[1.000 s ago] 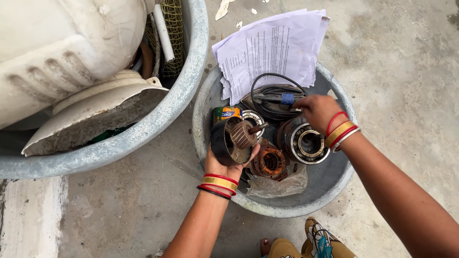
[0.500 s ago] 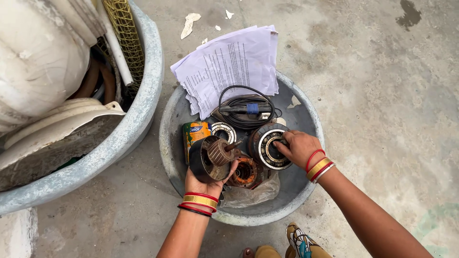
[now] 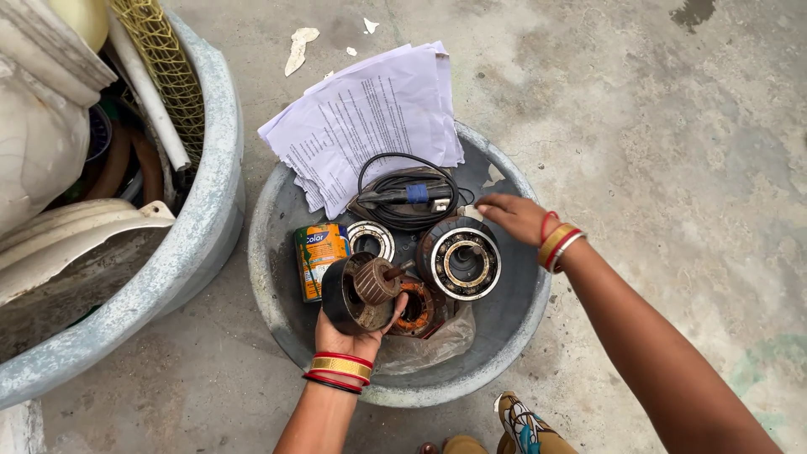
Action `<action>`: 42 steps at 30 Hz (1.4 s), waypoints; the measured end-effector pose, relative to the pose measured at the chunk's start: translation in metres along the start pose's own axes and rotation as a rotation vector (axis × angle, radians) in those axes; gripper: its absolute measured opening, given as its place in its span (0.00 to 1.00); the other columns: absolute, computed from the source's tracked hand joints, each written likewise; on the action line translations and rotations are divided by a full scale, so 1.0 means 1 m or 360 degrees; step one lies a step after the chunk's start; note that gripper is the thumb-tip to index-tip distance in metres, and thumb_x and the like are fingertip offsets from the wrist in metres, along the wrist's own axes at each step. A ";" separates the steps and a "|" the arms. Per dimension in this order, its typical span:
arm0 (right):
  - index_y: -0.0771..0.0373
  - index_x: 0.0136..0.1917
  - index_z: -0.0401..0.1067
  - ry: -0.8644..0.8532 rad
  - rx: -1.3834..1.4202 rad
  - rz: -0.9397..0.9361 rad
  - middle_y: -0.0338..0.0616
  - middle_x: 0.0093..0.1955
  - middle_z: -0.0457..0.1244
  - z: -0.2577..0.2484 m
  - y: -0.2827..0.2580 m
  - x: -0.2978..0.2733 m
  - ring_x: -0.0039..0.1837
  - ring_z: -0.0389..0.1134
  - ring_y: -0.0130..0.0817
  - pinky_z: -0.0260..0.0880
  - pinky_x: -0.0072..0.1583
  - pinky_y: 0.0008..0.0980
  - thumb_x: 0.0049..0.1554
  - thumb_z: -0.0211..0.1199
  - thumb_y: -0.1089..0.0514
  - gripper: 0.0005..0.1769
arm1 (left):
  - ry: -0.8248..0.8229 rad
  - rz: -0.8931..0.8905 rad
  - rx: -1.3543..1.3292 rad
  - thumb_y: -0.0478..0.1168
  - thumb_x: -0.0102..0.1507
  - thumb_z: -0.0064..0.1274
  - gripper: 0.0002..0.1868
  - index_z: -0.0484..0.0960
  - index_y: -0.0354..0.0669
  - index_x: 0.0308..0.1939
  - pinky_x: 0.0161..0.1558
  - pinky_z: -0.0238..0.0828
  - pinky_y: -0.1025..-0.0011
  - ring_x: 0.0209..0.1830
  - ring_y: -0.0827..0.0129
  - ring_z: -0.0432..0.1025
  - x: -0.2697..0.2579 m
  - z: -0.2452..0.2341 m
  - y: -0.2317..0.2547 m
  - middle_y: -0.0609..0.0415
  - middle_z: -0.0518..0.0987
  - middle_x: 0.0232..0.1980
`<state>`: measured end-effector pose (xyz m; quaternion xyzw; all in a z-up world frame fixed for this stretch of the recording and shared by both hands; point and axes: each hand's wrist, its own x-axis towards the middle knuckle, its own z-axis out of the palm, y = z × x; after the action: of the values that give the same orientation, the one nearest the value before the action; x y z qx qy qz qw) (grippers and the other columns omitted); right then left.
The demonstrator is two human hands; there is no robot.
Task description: Inspecting and organizing various motor components, fan rotors, and plastic containers in an outdoor setting.
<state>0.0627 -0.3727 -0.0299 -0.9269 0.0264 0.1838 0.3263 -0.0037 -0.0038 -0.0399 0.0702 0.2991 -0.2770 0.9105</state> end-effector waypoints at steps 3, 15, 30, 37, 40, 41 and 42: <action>0.53 0.71 0.68 -0.0278 0.0170 -0.0029 0.51 0.69 0.62 0.023 -0.017 0.012 0.73 0.62 0.49 0.59 0.71 0.43 0.59 0.52 0.29 0.37 | 0.0025 -0.0041 0.0052 0.53 0.66 0.48 0.26 0.74 0.46 0.64 0.60 0.71 0.37 0.62 0.52 0.74 -0.002 -0.006 0.000 0.45 0.78 0.63; 0.49 0.70 0.69 -0.0270 -0.0187 -0.0021 0.50 0.73 0.59 0.029 -0.055 -0.013 0.74 0.61 0.49 0.62 0.72 0.43 0.54 0.57 0.27 0.39 | -0.0091 -0.0058 -0.0041 0.55 0.66 0.49 0.28 0.74 0.43 0.63 0.55 0.77 0.42 0.60 0.48 0.74 -0.003 -0.034 0.020 0.42 0.78 0.62; 0.62 0.52 0.80 -0.0320 -0.1232 0.0435 0.52 0.57 0.71 0.042 -0.174 0.032 0.61 0.73 0.46 0.73 0.63 0.41 0.51 0.68 0.28 0.35 | -0.0109 0.0025 -0.0072 0.54 0.68 0.48 0.28 0.72 0.40 0.65 0.52 0.81 0.44 0.59 0.48 0.76 -0.032 -0.019 0.032 0.40 0.77 0.62; 0.54 0.50 0.83 -0.0107 -0.1623 0.0295 0.46 0.49 0.73 0.064 -0.141 0.074 0.52 0.76 0.45 0.78 0.52 0.43 0.55 0.67 0.37 0.21 | -0.0246 0.0021 -0.0251 0.54 0.67 0.48 0.30 0.71 0.40 0.67 0.56 0.77 0.40 0.61 0.46 0.74 -0.038 -0.012 0.059 0.39 0.76 0.64; 0.54 0.51 0.83 -0.0025 -0.1592 0.0343 0.46 0.49 0.73 0.061 -0.142 0.077 0.52 0.76 0.45 0.78 0.52 0.43 0.54 0.68 0.38 0.21 | -0.0054 0.0070 -0.0198 0.55 0.66 0.46 0.30 0.72 0.42 0.67 0.55 0.77 0.41 0.60 0.45 0.74 -0.045 0.004 0.068 0.39 0.76 0.64; 0.55 0.53 0.82 -0.0120 -0.1528 0.0413 0.46 0.51 0.72 0.054 -0.155 0.073 0.54 0.75 0.45 0.76 0.54 0.44 0.52 0.71 0.38 0.23 | 0.0031 0.0116 -0.0128 0.55 0.67 0.44 0.29 0.72 0.44 0.67 0.55 0.77 0.40 0.60 0.46 0.74 -0.053 0.013 0.071 0.41 0.76 0.64; 0.55 0.54 0.81 -0.0206 -0.1458 0.0482 0.47 0.52 0.71 0.045 -0.170 0.069 0.55 0.73 0.45 0.75 0.56 0.46 0.50 0.74 0.38 0.26 | 0.0109 0.0166 -0.0052 0.55 0.67 0.42 0.28 0.73 0.46 0.67 0.55 0.77 0.39 0.60 0.46 0.75 -0.062 0.024 0.076 0.42 0.77 0.64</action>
<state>0.1407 -0.2063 0.0144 -0.9475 0.0571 0.2793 -0.1446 0.0083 0.0813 0.0124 0.0804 0.3305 -0.2217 0.9139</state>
